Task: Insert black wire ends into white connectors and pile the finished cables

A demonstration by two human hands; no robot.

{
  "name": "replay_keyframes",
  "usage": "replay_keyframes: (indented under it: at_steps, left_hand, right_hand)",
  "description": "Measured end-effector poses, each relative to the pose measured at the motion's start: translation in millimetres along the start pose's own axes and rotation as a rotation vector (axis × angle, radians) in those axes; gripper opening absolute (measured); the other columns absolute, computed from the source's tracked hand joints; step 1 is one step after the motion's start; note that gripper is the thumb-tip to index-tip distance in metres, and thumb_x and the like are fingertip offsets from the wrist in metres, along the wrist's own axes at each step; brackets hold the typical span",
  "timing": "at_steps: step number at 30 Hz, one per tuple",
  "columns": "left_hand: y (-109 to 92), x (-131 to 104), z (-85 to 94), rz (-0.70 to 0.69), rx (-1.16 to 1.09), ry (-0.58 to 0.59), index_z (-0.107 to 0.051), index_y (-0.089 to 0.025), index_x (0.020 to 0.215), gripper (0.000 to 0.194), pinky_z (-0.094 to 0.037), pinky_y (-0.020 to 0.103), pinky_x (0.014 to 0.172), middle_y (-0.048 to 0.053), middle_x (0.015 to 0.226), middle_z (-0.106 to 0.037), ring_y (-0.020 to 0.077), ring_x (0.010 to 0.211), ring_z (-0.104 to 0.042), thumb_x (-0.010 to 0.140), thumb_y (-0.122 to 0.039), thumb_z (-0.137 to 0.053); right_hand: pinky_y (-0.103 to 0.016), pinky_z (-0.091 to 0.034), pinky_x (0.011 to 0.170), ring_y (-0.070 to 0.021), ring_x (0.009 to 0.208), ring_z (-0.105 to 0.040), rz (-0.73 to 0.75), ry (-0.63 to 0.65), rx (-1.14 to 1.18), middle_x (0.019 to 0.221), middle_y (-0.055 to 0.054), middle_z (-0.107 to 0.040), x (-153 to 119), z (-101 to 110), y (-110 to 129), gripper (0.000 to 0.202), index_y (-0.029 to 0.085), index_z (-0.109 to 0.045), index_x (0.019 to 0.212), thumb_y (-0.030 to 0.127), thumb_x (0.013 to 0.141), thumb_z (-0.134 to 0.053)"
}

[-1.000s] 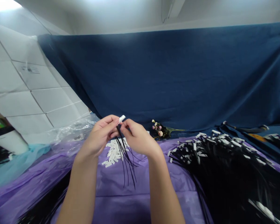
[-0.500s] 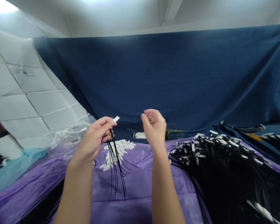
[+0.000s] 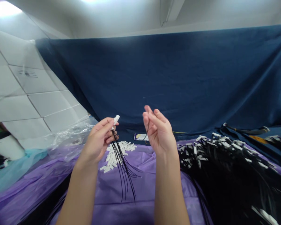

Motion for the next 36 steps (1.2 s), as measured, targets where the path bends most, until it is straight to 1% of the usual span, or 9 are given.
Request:
replay_keyframes:
  at_steps: [3,5,6,10,16,21,25,29,36]
  left_hand:
    - [-1,0,0.5,-0.015,-0.030,-0.021,-0.062,-0.016,0.076,0.019,-0.025,0.014,0.041,-0.008,0.053,-0.022,0.0023,0.043,-0.018,0.083,-0.034,-0.065]
    - [-2,-2,0.1,-0.035,-0.039,-0.029,-0.062,-0.016,0.076,0.018,-0.024,0.014,0.041,-0.008,0.053,-0.024,0.0023,0.043,-0.019,0.082,-0.033,-0.065]
    - [-3,-2,-0.3,-0.044,-0.042,-0.031,-0.062,-0.016,0.076,0.018,-0.025,0.014,0.041,-0.008,0.053,-0.025,0.0023,0.042,-0.019,0.082,-0.033,-0.064]
    - [-5,-5,-1.7,-0.057,-0.058,-0.038,-0.063,-0.016,0.077,0.017,-0.029,0.014,0.041,-0.008,0.054,-0.025,0.0026,0.042,-0.019,0.082,-0.032,-0.065]
    - [-7,-8,-2.4,-0.040,-0.094,-0.024,-0.063,-0.017,0.077,0.017,-0.031,0.014,0.043,-0.008,0.054,-0.022,0.0027,0.043,-0.017,0.083,-0.033,-0.064]
    - [-8,-9,-2.1,-0.032,-0.090,-0.034,-0.063,-0.017,0.077,0.018,-0.032,0.015,0.045,-0.008,0.053,-0.020,0.0028,0.044,-0.017,0.084,-0.033,-0.063]
    - [-8,-9,-1.8,-0.039,-0.074,-0.020,-0.063,-0.017,0.077,0.018,-0.028,0.014,0.042,-0.007,0.056,-0.023,0.0035,0.045,-0.016,0.084,-0.033,-0.064]
    - [-8,-9,-1.2,-0.038,-0.031,-0.004,-0.062,-0.017,0.079,0.019,-0.024,0.013,0.041,-0.006,0.059,-0.027,0.0033,0.047,-0.018,0.084,-0.035,-0.063]
    - [-5,-12,-1.7,-0.011,0.056,0.098,-0.060,-0.018,0.082,0.022,-0.020,0.013,0.042,-0.007,0.059,-0.022,0.0038,0.048,-0.018,0.086,-0.039,-0.061]
  right_hand:
    - [-0.022,-0.060,0.070,-0.0118,0.077,-0.070,-0.061,0.194,-0.202,0.105,-0.005,-0.071,-14,-13,4,0.033,0.021,-0.061,0.101,0.014,0.071,-0.073]
    - [-0.022,-0.055,0.058,-0.0103,0.066,-0.065,-0.057,0.292,-0.353,0.095,-0.005,-0.073,-17,-16,3,0.024,0.019,-0.065,0.098,0.017,0.074,-0.070]
    - [-0.021,-0.050,0.053,-0.0089,0.060,-0.061,-0.037,0.304,-0.419,0.089,-0.004,-0.073,-17,-17,2,0.018,0.018,-0.067,0.093,0.018,0.075,-0.069]
    - [-0.022,-0.037,0.047,-0.0069,0.053,-0.047,0.114,0.201,-0.588,0.070,0.000,-0.065,-15,-19,-3,0.008,0.019,-0.072,0.082,0.023,0.075,-0.069]
    - [-0.025,-0.037,0.047,-0.0100,0.054,-0.047,0.252,0.072,-0.721,0.068,-0.002,-0.064,-15,-19,-3,0.012,0.020,-0.073,0.078,0.031,0.075,-0.072]
    - [-0.025,-0.037,0.047,-0.0108,0.055,-0.048,0.289,0.083,-0.767,0.069,-0.002,-0.065,-17,-20,-2,0.010,0.020,-0.073,0.076,0.030,0.076,-0.071]
    - [-0.024,-0.035,0.045,-0.0103,0.053,-0.046,0.286,0.105,-0.805,0.064,-0.001,-0.062,-18,-21,-2,0.011,0.020,-0.072,0.076,0.030,0.077,-0.071]
    - [-0.024,-0.033,0.043,-0.0091,0.049,-0.044,0.307,0.080,-0.858,0.064,-0.001,-0.062,-18,-21,-3,0.012,0.019,-0.073,0.076,0.031,0.077,-0.071]
    - [-0.024,-0.033,0.043,-0.0098,0.050,-0.047,0.369,0.087,-0.978,0.065,0.000,-0.062,-24,-24,4,0.012,0.019,-0.070,0.076,0.030,0.080,-0.067]
Point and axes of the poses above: each hand's wrist, its own x-axis towards the middle knuckle, its own z-axis out of the back of the hand, y = z × x, the point moved 2 cm from there along x, towards the middle knuckle
